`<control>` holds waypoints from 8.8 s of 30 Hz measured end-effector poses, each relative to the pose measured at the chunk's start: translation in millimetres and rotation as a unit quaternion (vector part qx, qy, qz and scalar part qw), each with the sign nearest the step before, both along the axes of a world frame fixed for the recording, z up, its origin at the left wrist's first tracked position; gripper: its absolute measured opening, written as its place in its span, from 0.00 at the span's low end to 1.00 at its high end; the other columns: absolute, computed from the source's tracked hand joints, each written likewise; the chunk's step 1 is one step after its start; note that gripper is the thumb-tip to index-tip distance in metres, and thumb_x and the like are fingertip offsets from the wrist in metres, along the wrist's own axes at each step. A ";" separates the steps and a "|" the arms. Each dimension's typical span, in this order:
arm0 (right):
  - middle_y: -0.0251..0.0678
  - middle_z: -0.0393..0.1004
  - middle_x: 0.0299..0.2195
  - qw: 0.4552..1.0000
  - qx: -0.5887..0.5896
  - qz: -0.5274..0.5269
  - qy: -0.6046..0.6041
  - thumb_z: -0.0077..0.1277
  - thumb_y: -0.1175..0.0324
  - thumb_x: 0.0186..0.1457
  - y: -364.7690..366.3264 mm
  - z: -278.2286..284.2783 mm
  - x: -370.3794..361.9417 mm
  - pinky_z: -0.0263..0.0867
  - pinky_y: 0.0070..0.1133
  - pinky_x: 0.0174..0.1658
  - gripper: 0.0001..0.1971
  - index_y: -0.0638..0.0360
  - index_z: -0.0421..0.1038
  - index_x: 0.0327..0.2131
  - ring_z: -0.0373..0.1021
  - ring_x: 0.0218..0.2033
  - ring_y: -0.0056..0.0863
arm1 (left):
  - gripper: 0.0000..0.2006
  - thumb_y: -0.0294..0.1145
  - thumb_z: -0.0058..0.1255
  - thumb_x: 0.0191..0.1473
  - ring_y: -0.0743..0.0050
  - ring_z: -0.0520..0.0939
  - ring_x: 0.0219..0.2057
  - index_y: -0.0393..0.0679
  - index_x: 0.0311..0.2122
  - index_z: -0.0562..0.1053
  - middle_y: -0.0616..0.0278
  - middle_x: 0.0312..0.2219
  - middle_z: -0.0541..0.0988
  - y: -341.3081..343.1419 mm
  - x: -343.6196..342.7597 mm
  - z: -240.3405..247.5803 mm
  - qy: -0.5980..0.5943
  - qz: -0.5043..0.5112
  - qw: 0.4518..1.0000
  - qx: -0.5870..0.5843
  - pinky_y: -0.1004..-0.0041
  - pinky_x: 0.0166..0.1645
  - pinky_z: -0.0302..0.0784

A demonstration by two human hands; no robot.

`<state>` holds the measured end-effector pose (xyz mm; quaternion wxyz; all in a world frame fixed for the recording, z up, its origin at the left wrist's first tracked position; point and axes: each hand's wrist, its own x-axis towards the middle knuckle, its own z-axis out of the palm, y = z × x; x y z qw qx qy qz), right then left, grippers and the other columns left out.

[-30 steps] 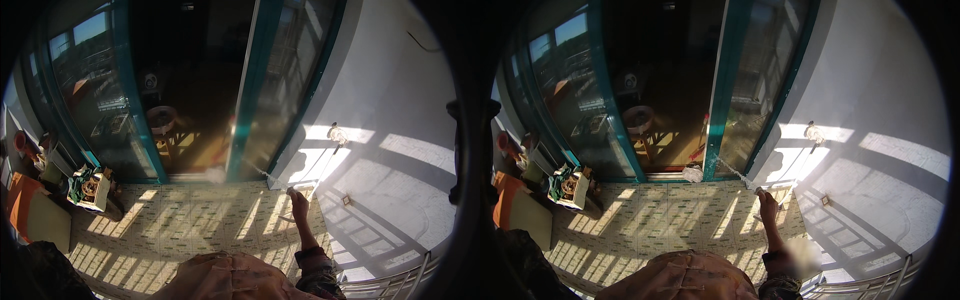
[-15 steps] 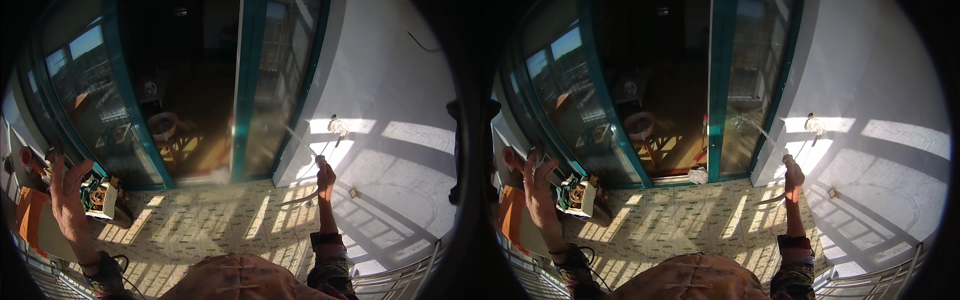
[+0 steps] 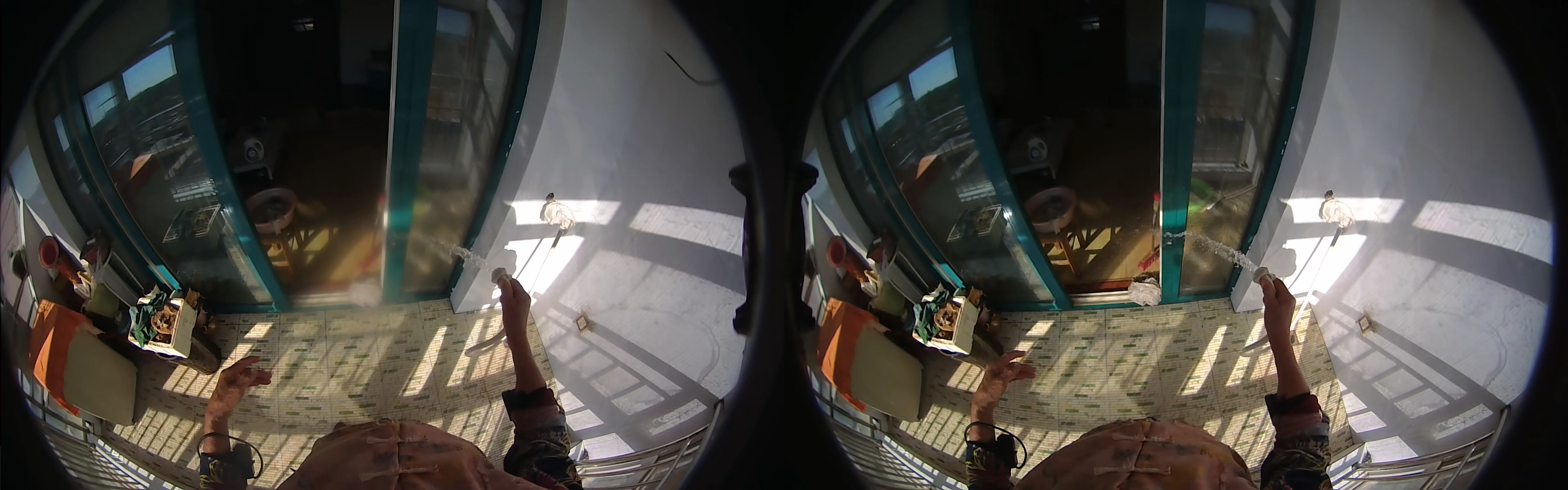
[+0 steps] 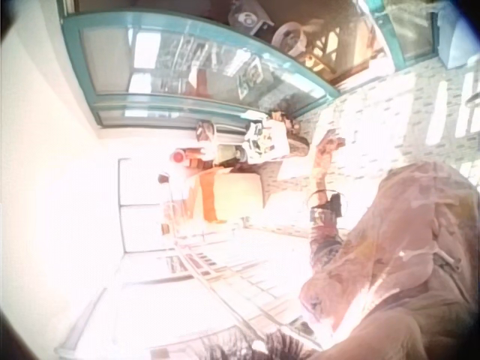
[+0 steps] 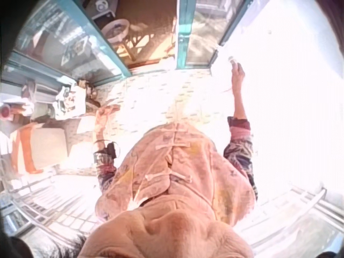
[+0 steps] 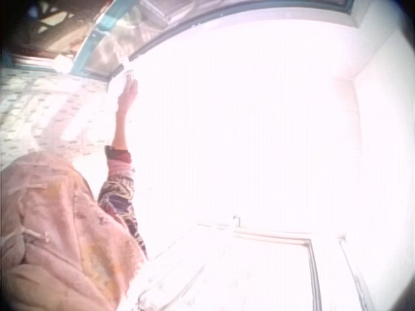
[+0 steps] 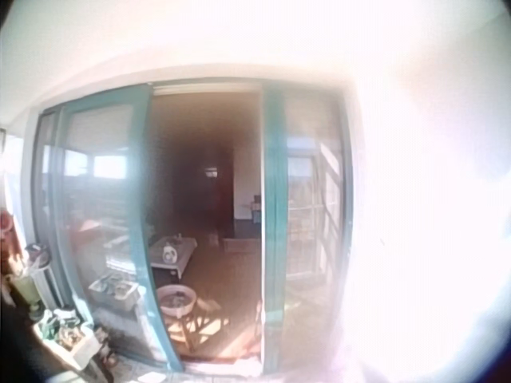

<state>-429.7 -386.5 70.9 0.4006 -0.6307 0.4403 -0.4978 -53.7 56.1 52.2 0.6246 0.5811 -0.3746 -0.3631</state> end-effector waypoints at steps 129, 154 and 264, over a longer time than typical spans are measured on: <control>0.23 0.56 0.12 0.884 -0.355 -0.193 -0.234 0.49 0.50 0.58 56.5 412.9 90.6 0.44 0.15 0.15 0.20 0.59 0.76 0.29 0.50 0.12 0.10 | 0.23 0.34 0.49 0.60 0.49 0.79 0.44 0.35 0.57 0.63 0.48 0.47 0.74 246.2 88.6 -196.3 0.153 0.069 0.986 -0.015 0.56 0.50 0.77; 0.24 0.59 0.13 0.826 -0.358 -0.164 -0.404 0.50 0.54 0.58 62.7 459.9 -6.8 0.46 0.15 0.14 0.17 0.58 0.70 0.25 0.51 0.12 0.11 | 0.25 0.42 0.50 0.59 0.51 0.80 0.44 0.33 0.54 0.65 0.48 0.44 0.76 205.1 9.3 -154.0 0.088 0.051 0.994 0.033 0.55 0.50 0.77; 0.33 0.75 0.22 0.821 -0.362 -0.355 -0.261 0.47 0.45 0.52 13.4 477.7 -43.8 0.65 0.29 0.34 0.24 0.58 0.79 0.31 0.70 0.25 0.25 | 0.26 0.42 0.53 0.58 0.56 0.83 0.38 0.35 0.55 0.66 0.47 0.39 0.79 211.6 -61.2 -157.3 0.132 0.064 0.989 0.035 0.62 0.45 0.79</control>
